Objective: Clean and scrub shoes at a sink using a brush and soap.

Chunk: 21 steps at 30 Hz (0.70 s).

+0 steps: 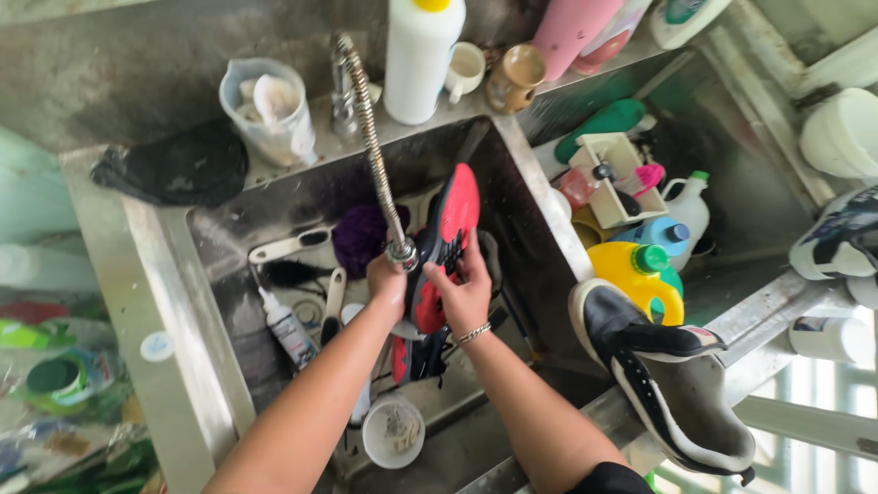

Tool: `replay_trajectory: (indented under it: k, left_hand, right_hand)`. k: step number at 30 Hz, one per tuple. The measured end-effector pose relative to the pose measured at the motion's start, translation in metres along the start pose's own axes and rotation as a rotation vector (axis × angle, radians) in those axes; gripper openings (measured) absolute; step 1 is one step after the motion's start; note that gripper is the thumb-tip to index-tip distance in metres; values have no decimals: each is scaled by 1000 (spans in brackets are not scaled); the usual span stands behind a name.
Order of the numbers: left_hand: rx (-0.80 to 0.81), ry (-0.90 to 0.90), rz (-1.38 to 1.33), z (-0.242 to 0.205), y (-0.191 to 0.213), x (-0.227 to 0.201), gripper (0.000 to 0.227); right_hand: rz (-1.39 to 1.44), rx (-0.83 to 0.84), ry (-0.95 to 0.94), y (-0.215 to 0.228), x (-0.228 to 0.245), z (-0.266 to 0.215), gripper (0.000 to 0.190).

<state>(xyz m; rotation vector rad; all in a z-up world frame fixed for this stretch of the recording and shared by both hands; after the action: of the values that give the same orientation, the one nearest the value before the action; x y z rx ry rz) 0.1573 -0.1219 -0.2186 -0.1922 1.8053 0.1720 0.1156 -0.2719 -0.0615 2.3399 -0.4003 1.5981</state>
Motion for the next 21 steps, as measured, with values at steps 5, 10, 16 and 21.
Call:
replay_trajectory:
  k: [5,10,16,21]
  left_hand:
    - [182,-139,-36,0,-6,-53,25]
    - [350,-162,-11,-13,-15,-76,38]
    - [18,-36,-83,-23,-1,-84,25]
    - [64,31,-8,-19,9,-48,30]
  right_hand:
    - [144,-23,-144,4,-24,11,94]
    - [300,-15,-64,12,-39,21,87]
    - [-91,-6,-140,1,-25,5,99]
    - [-400,65,-229,-2,-15,-3,124]
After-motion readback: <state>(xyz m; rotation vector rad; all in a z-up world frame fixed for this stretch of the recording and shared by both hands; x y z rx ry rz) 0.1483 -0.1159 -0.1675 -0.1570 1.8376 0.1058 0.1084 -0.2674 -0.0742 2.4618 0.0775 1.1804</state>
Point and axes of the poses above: each hand's wrist, its own z-axis towards the middle knuckle, its own y-axis out of the back of the hand, x = y × z, the point moved 7 cm from there along z, towards the middle knuckle, and after that the axes turned 15 degrees about -y, right-handed, at the moved point
